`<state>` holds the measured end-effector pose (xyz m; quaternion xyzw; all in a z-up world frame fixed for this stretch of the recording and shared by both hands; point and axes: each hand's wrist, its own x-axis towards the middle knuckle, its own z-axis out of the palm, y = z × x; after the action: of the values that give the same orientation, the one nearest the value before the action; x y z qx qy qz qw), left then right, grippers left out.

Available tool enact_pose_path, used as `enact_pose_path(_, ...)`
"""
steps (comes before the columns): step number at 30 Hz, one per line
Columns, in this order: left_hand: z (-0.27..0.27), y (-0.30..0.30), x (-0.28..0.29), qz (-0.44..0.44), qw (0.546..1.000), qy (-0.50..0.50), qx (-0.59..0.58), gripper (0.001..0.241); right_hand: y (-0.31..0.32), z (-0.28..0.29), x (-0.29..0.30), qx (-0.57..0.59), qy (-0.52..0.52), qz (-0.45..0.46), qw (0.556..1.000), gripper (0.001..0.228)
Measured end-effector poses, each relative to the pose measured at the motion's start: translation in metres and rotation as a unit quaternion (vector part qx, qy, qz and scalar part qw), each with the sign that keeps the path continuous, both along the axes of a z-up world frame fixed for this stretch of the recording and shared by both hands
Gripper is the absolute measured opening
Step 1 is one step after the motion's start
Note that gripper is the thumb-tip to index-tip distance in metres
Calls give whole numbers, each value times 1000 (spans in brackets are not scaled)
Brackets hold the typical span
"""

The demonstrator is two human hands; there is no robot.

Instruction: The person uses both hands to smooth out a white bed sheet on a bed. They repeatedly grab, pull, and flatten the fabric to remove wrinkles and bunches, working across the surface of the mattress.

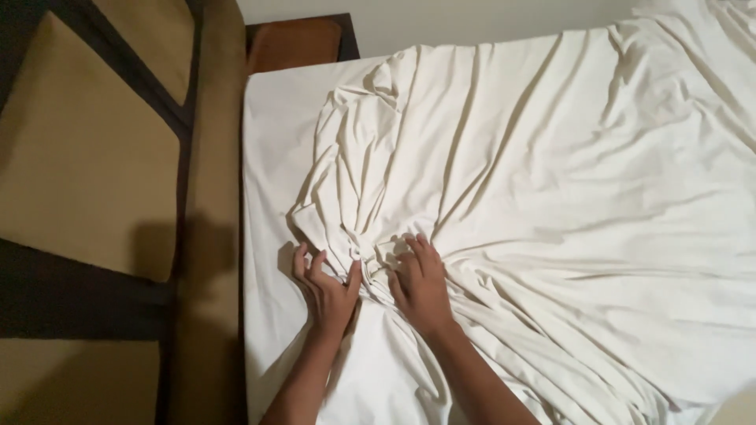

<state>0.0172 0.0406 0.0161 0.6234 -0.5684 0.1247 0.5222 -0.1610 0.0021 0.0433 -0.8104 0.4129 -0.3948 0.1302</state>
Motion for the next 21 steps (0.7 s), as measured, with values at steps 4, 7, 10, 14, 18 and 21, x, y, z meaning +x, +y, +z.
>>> enact_pose_path(4,16,5,-7,35,992,-118,38,32,19,-5,-15,-34,-39,-26,998,35)
enact_pose_path(7,18,12,-10,10,982,-177,57,17,32,-23,-26,-75,-51,-89,992,22)
enact_pose_path(10,19,18,-7,-98,973,-140,152,21,37,-19,-30,-11,-12,-133,991,19)
enact_pose_path(14,60,17,-15,-199,961,-101,166,39,37,20,-24,-25,-14,-96,995,38)
enact_pose_path(18,64,17,-17,-205,955,-104,187,38,34,2,-22,-20,8,-96,995,32)
enact_pose_path(21,33,16,-9,-196,948,-96,232,28,33,-18,-23,-8,38,-97,995,23)
